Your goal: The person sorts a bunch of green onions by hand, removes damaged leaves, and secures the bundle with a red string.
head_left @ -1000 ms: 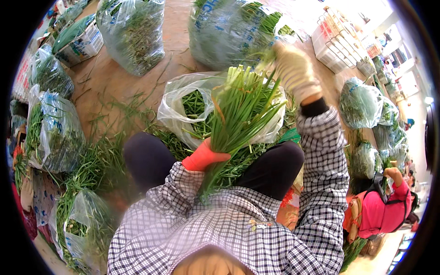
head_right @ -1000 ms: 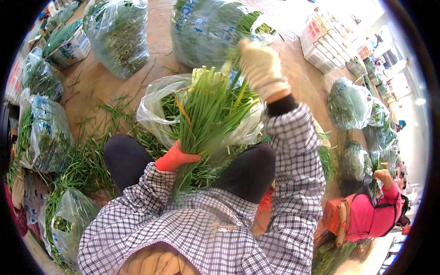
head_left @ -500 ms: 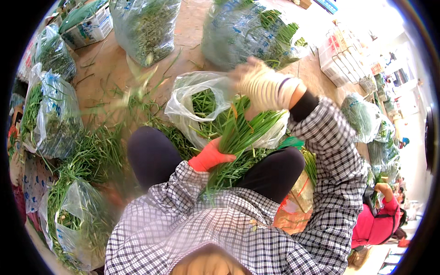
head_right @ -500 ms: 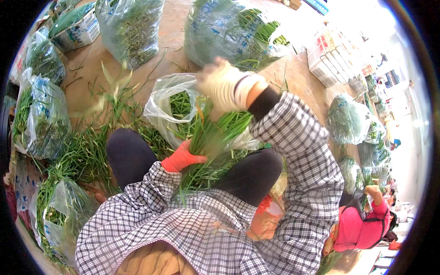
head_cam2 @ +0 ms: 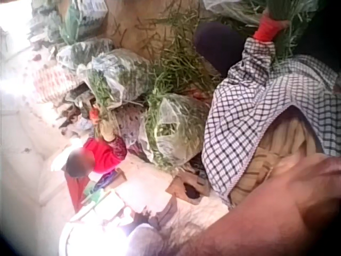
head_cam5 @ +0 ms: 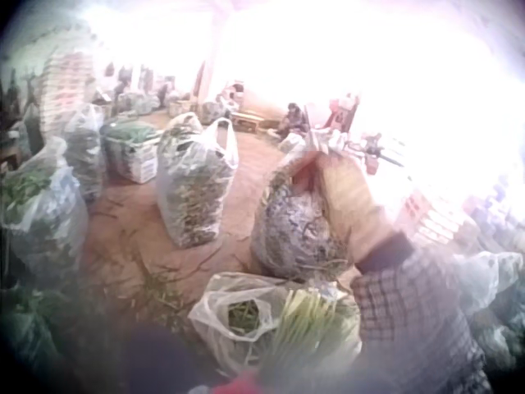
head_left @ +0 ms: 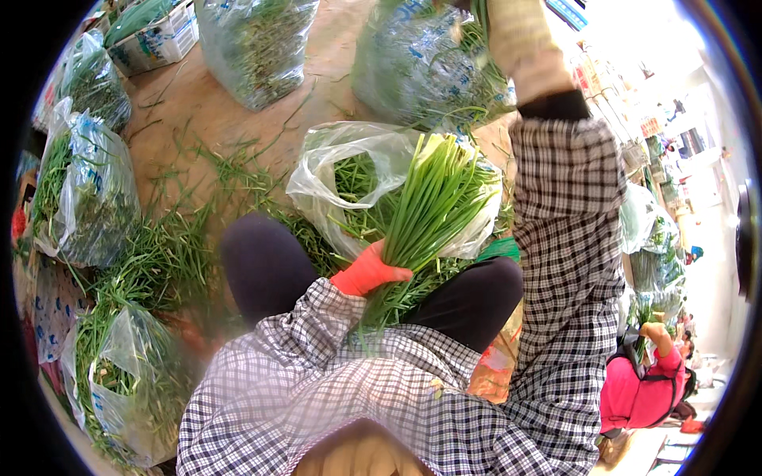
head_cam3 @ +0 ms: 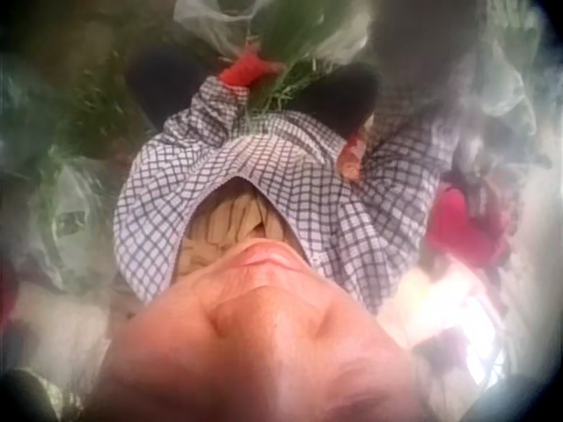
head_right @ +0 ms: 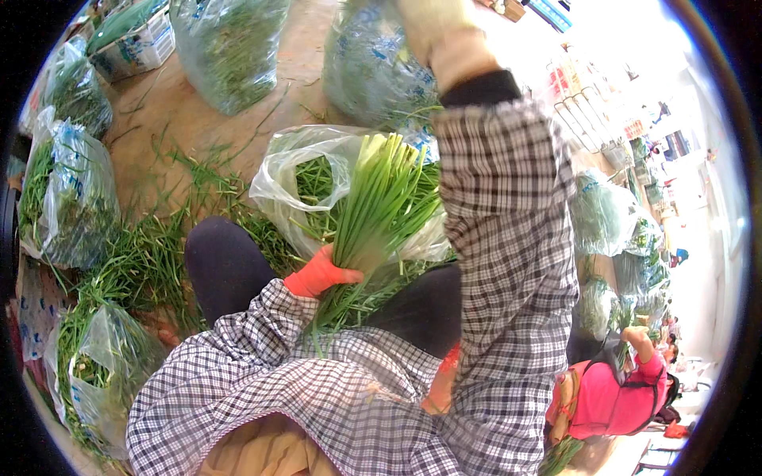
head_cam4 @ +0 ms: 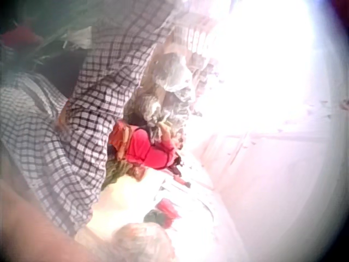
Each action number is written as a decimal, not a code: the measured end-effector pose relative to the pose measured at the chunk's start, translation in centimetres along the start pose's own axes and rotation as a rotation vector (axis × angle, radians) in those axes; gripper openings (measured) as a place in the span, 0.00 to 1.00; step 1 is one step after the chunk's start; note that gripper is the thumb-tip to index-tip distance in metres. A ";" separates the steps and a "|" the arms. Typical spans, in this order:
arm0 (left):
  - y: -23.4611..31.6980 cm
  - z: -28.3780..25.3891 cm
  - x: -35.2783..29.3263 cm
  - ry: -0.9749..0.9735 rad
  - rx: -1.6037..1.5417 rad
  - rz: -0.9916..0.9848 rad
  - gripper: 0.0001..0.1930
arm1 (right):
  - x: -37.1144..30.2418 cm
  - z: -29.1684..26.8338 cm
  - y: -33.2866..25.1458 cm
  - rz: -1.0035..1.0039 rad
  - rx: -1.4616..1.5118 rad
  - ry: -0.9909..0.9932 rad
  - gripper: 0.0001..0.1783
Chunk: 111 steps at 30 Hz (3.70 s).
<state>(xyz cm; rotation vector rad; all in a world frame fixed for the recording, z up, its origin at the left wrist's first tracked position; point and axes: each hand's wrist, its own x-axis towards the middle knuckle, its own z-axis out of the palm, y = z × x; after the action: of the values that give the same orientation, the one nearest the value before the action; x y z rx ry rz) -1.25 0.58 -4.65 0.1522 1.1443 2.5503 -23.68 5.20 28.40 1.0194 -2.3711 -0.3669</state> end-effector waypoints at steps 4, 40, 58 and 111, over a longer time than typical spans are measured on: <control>0.2 -0.2 -0.2 -0.016 0.020 0.032 0.32 | 1.9 -4.8 -3.0 -0.231 0.091 -0.084 0.16; 2.4 1.2 -0.8 -0.215 0.006 0.029 0.37 | -8.0 7.6 -2.0 0.058 1.133 -0.632 0.12; 2.0 0.2 -1.1 -0.110 -0.128 -0.007 0.37 | -7.2 7.4 -0.6 -0.088 0.763 -1.172 0.23; 2.6 1.6 -1.4 0.052 -0.187 0.000 0.32 | -2.9 4.5 4.6 -0.096 0.578 -0.410 0.22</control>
<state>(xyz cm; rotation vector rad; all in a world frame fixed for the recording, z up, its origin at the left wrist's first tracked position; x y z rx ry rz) -0.22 -0.37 -1.59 0.0402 0.9172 2.6585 -27.21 10.63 25.66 1.4264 -2.8906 0.1059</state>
